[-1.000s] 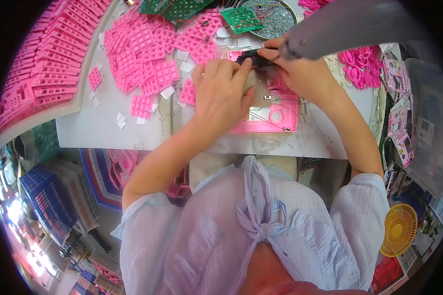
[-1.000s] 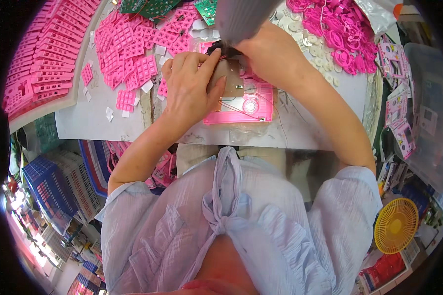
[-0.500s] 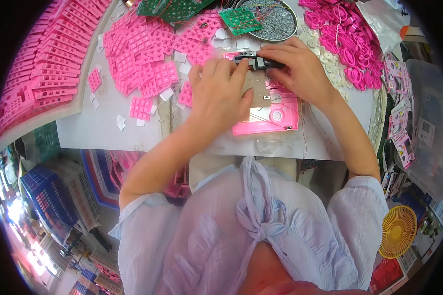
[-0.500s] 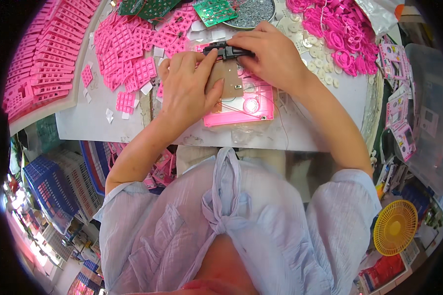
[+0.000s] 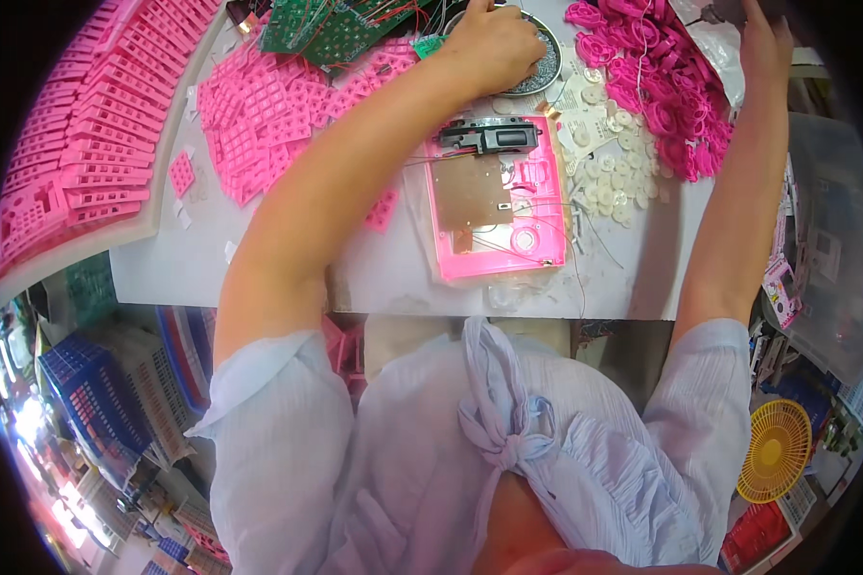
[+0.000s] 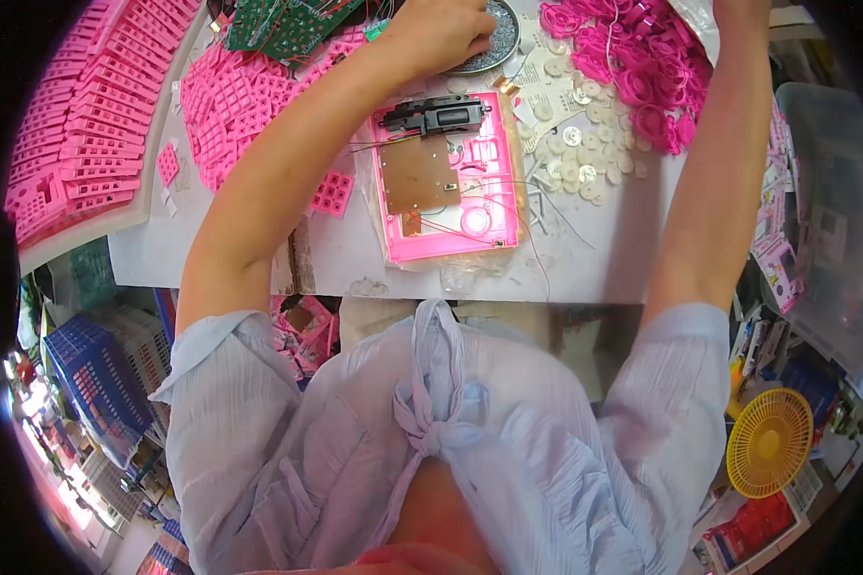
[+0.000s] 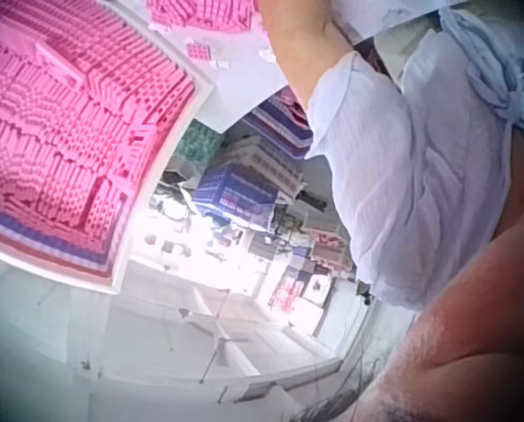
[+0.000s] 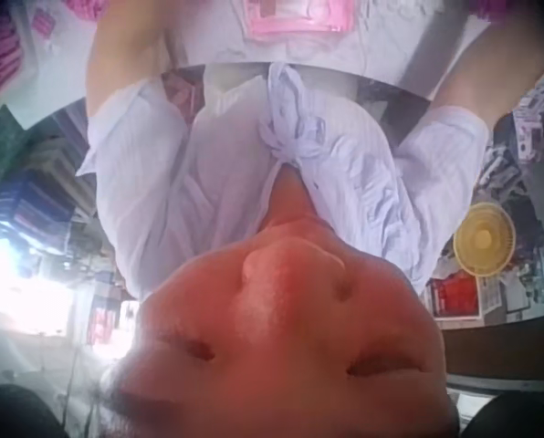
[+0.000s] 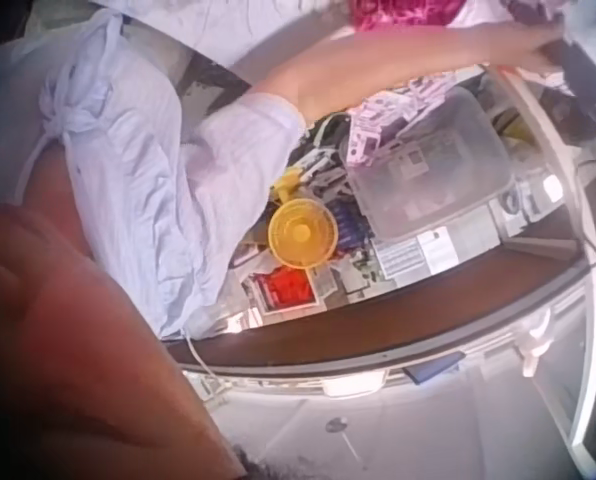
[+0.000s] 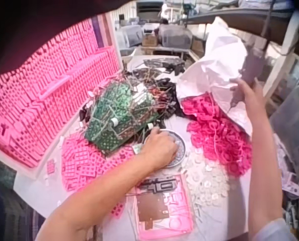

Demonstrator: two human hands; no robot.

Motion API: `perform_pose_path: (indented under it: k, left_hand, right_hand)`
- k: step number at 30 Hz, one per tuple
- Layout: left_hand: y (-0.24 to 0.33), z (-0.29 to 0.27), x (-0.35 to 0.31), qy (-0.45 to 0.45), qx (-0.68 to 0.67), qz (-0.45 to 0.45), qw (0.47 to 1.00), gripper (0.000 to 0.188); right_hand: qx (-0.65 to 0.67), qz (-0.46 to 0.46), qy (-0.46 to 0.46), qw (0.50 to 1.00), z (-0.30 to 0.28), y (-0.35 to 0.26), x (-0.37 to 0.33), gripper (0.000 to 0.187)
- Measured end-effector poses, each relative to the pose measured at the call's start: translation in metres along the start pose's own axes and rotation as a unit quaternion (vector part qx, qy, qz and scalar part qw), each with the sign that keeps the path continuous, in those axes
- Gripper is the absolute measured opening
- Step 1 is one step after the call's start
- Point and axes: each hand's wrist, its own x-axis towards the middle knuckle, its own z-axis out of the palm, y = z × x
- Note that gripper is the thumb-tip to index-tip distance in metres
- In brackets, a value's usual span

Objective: Assemble an electronic toy piggy bank by installing a circuit board and plastic housing using a hot glue gun.

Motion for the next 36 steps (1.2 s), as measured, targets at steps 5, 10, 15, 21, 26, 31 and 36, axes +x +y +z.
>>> perform_pose_path:
  k: [5, 10, 15, 21, 26, 31, 36]
  left_hand:
    - [0.004, 0.001, 0.001, 0.058, -0.026, -0.022, 0.998, 0.021]
    - [-0.01, -0.031, -0.008, 0.045, -0.075, -0.059, 0.994, 0.021]
    - [0.037, -0.086, -0.075, 0.141, -0.377, -0.084, 0.912, 0.01]
    - [0.094, -0.096, -0.134, 0.159, -0.267, -0.112, 0.944, 0.018]
    - [0.1, -0.083, -0.141, 0.196, -0.292, -0.12, 0.929, 0.016]
    - [0.102, -0.08, -0.14, 0.221, -0.311, -0.125, 0.916, 0.017]
    - [0.101, -0.08, -0.135, 0.257, -0.244, -0.104, 0.929, 0.02]
  right_hand:
    - [-0.007, -0.022, -0.178, 0.984, 0.017, -0.025, -0.021, 0.038]
    - [0.236, 0.017, -0.16, 0.958, 0.081, -0.043, -0.084, 0.043]
    - [0.37, 0.049, -0.187, 0.908, 0.07, -0.049, -0.15, 0.032]
    - [0.42, -0.031, -0.301, 0.856, 0.084, -0.092, -0.176, 0.033]
    - [0.499, -0.063, -0.286, 0.815, 0.092, -0.072, -0.188, 0.028]
    - [0.396, -0.009, -0.264, 0.879, 0.093, -0.099, -0.193, 0.025]
    - [0.407, -0.027, -0.306, 0.86, 0.092, -0.091, -0.185, 0.024]
